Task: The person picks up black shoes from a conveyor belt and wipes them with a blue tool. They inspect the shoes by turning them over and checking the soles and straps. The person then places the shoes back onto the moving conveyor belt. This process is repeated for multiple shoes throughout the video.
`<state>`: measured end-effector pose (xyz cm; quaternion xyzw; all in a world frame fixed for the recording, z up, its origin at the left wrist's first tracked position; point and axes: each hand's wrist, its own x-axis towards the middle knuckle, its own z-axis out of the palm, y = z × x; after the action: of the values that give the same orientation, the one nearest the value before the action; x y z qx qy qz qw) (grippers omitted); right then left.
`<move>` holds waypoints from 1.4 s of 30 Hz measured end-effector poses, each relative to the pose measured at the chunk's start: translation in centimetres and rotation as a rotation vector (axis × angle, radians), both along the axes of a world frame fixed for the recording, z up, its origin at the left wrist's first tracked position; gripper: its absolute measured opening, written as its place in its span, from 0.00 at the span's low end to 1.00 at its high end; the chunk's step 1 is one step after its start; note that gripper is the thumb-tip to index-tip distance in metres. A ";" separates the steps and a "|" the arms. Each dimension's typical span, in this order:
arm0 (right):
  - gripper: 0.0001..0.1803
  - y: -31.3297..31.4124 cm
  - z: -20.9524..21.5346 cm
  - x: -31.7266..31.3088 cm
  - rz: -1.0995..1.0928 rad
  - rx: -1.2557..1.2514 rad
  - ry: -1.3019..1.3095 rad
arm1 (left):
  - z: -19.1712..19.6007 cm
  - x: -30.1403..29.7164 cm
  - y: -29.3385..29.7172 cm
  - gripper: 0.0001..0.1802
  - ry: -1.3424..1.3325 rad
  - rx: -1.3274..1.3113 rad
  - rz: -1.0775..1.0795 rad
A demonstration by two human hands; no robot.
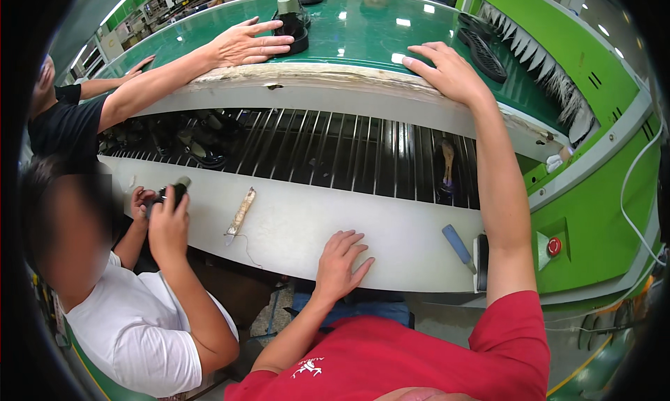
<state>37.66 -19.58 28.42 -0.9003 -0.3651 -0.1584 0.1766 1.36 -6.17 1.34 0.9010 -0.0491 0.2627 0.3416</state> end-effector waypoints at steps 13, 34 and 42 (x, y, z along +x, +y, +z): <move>0.40 -0.1 0.1 -0.4 0.001 -0.018 0.031 | -0.2 0.3 -0.3 0.15 -0.004 0.030 0.015; 0.39 -0.1 -0.1 -0.1 0.042 -0.012 0.030 | -0.2 0.2 -0.3 0.14 -0.014 0.009 0.013; 0.38 -0.4 0.5 -1.1 0.006 0.010 0.044 | -0.4 0.2 -0.4 0.15 0.001 0.027 0.007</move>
<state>36.58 -19.95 28.94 -0.9014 -0.3631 -0.1398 0.1898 1.57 -6.55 0.94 0.9058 -0.0492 0.2630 0.3285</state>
